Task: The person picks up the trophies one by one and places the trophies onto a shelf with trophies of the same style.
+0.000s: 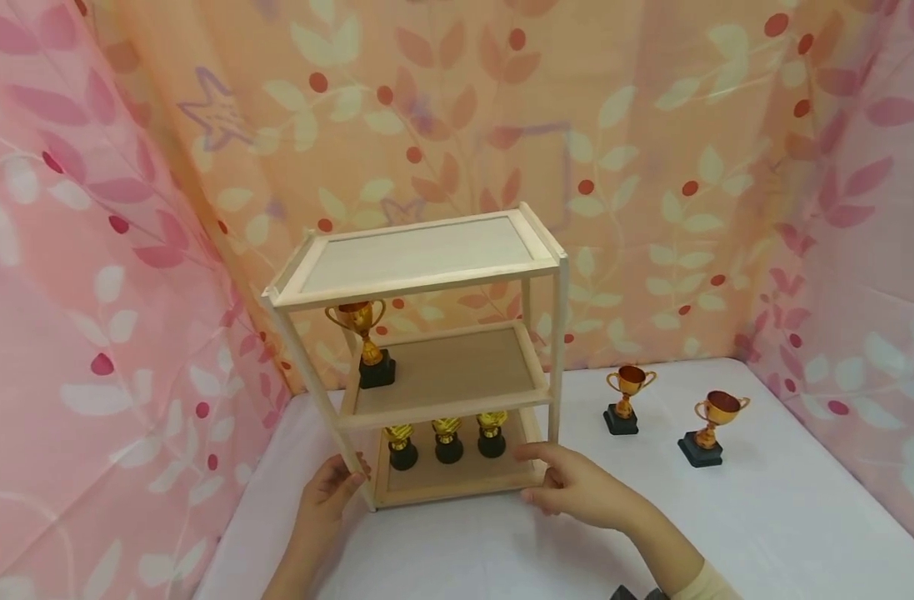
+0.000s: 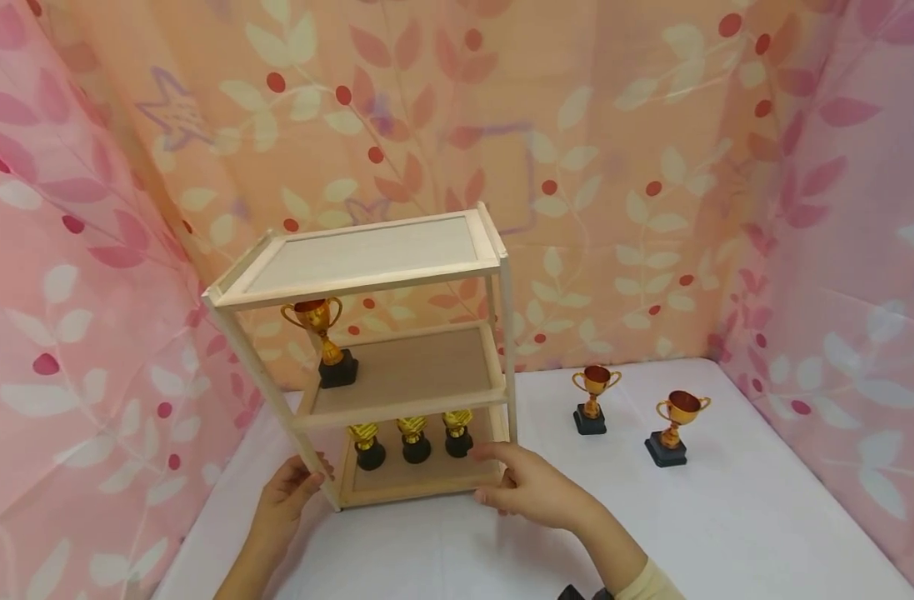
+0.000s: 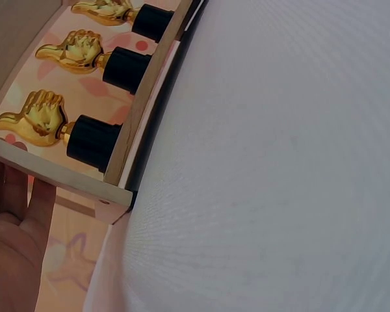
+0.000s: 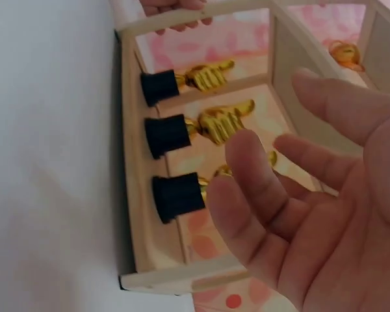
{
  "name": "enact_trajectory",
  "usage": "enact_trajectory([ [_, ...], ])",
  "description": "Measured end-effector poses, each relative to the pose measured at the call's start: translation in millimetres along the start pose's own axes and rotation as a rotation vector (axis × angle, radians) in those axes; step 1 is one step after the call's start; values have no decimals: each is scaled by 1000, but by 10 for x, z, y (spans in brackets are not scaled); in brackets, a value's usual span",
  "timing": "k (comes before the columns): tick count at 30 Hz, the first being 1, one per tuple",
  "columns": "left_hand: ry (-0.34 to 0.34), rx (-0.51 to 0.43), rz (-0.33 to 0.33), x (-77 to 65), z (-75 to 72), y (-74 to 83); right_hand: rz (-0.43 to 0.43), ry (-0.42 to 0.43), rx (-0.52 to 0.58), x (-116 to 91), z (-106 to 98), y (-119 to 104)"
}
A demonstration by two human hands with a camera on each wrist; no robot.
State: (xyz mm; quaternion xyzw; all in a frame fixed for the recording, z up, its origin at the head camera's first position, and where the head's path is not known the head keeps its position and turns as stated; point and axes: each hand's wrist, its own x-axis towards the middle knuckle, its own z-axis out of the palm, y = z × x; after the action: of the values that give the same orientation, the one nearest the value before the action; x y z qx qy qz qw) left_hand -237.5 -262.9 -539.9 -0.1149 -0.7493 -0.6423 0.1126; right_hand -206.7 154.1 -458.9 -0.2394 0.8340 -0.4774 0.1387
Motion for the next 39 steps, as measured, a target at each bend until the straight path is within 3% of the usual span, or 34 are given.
enact_trajectory([
  [6,-9,8,-10,12,13,14,-62,-131,10,-112,-250,-10],
  [9,9,12,-39,7,16,29,-70,-142,13,-169,-377,36],
  [22,5,2,-59,-16,11,53,-126,11,50,-268,-721,261],
  [29,24,29,-70,-19,3,50,-72,109,42,-285,-842,448],
  [39,-11,30,-29,-7,-22,34,45,235,34,-243,-935,836],
])
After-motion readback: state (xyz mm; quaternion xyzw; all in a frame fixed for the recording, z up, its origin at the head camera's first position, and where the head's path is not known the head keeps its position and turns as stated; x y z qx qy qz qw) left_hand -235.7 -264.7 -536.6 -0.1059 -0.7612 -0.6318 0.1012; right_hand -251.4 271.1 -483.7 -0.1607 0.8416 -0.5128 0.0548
